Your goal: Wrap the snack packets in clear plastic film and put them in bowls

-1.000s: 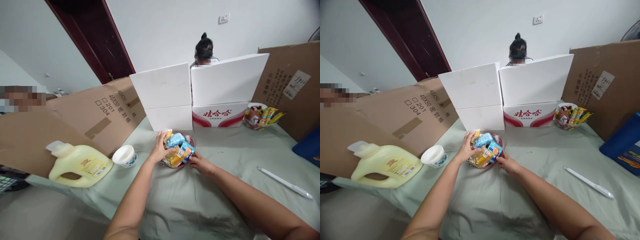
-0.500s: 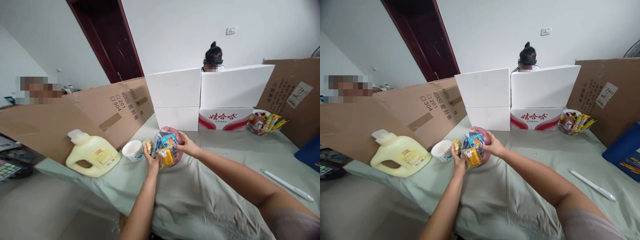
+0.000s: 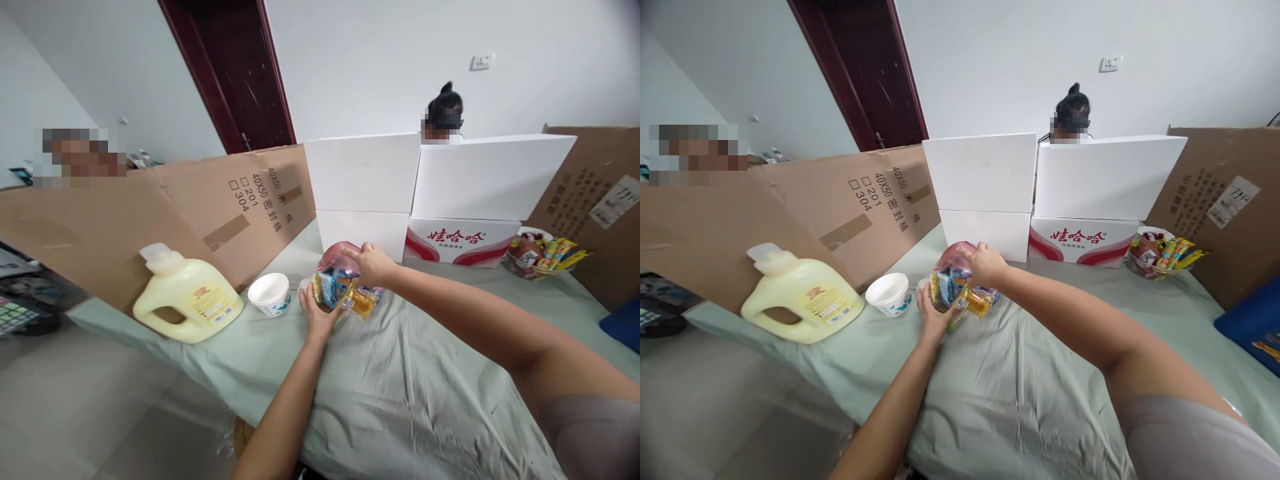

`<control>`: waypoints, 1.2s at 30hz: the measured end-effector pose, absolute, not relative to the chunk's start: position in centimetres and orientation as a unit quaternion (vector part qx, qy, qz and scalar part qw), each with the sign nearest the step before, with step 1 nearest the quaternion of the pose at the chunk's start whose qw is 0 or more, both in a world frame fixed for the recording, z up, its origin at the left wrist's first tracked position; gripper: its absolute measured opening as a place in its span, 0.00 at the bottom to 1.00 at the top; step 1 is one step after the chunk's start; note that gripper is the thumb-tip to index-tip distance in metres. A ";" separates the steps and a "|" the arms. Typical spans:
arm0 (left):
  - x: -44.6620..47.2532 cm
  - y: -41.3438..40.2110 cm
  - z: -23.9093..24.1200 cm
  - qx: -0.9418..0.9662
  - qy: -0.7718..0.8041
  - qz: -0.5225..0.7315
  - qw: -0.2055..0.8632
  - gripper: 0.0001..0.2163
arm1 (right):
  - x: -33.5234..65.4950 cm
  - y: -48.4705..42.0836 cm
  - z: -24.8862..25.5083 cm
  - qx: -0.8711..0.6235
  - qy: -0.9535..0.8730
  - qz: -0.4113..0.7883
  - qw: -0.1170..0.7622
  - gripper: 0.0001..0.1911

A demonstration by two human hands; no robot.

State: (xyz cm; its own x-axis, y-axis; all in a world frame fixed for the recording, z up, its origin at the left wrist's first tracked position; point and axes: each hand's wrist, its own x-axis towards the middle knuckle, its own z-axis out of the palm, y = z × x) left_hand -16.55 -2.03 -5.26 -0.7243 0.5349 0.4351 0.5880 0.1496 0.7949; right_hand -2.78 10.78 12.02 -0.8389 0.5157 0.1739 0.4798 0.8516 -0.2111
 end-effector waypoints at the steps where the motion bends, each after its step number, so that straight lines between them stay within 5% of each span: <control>1: -16.3 -1.8 -4.9 -0.373 -0.765 -0.524 0.028 0.52 | -2.7 11.0 11.7 -0.252 -0.960 0.047 0.112 0.46; 8: -14.5 1.6 -1.9 -0.487 -0.792 -0.363 0.056 0.47 | -0.5 12.8 7.9 -0.262 -0.954 -0.030 0.142 0.32; 15: -14.1 3.9 -2.5 -0.490 -0.808 -0.327 0.029 0.42 | 2.7 14.9 7.0 -0.292 -0.926 -0.016 0.239 0.42; 28: -15.1 5.4 -1.2 -0.536 -0.801 -0.265 0.032 0.36 | 14.5 18.2 1.5 -0.409 -0.705 0.259 0.519 0.42; 31: -15.1 5.5 -0.8 -0.547 -0.787 -0.281 0.059 0.37 | 17.3 18.8 0.3 -0.487 -0.557 0.401 0.540 0.45; 36: -14.1 4.3 -1.8 -0.513 -0.755 -0.362 0.190 0.32 | 21.0 19.6 -1.7 -0.559 -0.454 0.469 0.512 0.35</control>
State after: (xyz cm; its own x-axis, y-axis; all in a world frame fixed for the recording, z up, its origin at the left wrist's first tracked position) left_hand -14.09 4.32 -1.80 -0.4011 0.6367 0.6586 0.9121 0.2111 0.3514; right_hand 21.01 19.58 -1.71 0.1485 0.9872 -0.0591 0.0281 -0.0639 -0.9976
